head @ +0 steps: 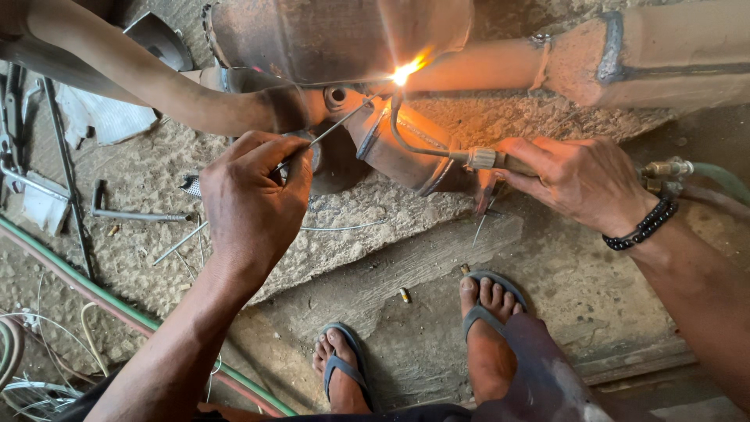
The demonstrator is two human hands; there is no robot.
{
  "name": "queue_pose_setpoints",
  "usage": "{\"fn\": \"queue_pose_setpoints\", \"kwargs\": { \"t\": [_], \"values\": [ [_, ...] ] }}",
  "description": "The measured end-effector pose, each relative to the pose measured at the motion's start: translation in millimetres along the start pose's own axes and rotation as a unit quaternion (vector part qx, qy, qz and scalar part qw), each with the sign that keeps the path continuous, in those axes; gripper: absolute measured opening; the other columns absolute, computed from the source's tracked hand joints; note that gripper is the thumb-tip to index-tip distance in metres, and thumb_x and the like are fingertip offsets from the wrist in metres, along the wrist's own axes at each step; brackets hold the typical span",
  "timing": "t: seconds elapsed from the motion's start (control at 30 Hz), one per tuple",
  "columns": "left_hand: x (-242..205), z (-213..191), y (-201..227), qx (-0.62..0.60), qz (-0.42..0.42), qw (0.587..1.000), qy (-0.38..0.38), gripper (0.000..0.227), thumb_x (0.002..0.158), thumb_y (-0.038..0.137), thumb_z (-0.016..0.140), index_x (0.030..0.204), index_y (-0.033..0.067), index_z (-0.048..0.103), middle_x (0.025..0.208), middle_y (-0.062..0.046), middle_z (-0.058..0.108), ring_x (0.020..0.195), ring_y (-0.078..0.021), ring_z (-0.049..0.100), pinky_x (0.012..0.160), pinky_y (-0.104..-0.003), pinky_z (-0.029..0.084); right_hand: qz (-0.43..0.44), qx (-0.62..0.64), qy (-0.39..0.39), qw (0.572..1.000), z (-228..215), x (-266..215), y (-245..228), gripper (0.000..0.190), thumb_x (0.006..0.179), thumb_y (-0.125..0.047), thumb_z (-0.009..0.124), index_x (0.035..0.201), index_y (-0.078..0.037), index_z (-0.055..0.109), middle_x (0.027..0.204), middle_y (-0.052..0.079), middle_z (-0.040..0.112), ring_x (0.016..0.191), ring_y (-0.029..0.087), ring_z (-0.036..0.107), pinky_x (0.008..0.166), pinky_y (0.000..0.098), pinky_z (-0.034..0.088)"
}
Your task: The person uses a welding torch and filler rod to join sections of a rusty metal exhaust pipe. They heat the joints, apply the filler rod to create welds, and reposition the pipe components on the floor to access different areas.
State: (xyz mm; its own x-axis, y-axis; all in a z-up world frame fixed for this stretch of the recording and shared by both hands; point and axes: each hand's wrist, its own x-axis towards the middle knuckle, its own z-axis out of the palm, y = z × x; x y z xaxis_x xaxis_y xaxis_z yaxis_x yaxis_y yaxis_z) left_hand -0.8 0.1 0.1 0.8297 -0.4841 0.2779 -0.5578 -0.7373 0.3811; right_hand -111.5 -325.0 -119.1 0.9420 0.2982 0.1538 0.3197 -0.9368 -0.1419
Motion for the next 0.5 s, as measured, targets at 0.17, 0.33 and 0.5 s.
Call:
{"fn": "queue_pose_setpoints", "kwargs": {
  "t": [0.17, 0.33, 0.5],
  "values": [
    [-0.9, -0.4, 1.3, 0.009, 0.002, 1.000, -0.004, 0.011, 0.087, 0.003, 0.070, 0.092, 0.0093, 0.077, 0.088, -0.005, 0.071, 0.073, -0.0176, 0.066, 0.063, -0.032, 0.048, -0.002, -0.004, 0.004, 1.000, 0.9, -1.1, 0.1, 0.031, 0.097, -0.046, 0.064, 0.118, -0.023, 0.062, 0.068, -0.002, 0.058, 0.046, 0.019, 0.054, 0.038, 0.0334, 0.044],
    [-0.9, -2.5, 3.9, 0.006, 0.009, 1.000, 0.006, 0.008, 0.088, 0.003, 0.071, 0.092, 0.0066, 0.078, 0.090, -0.006, 0.073, 0.074, -0.0166, 0.067, 0.063, -0.030, 0.048, -0.002, 0.004, 0.003, 1.000, 0.8, -0.1, -0.1, 0.036, 0.095, -0.049, 0.064, 0.119, -0.022, 0.062, 0.072, 0.000, 0.062, 0.050, 0.022, 0.059, 0.041, 0.0357, 0.046],
    [-0.1, -13.0, 8.0, -0.009, 0.006, 1.000, 0.020, 0.008, 0.087, -0.002, 0.074, 0.093, 0.0018, 0.078, 0.090, -0.009, 0.073, 0.073, -0.0170, 0.067, 0.061, -0.029, 0.050, 0.004, 0.016, -0.005, 1.000, 0.8, -0.2, 0.1, 0.032, 0.095, -0.045, 0.066, 0.117, -0.022, 0.061, 0.070, -0.002, 0.060, 0.048, 0.022, 0.057, 0.040, 0.0354, 0.046]
  ]
}}
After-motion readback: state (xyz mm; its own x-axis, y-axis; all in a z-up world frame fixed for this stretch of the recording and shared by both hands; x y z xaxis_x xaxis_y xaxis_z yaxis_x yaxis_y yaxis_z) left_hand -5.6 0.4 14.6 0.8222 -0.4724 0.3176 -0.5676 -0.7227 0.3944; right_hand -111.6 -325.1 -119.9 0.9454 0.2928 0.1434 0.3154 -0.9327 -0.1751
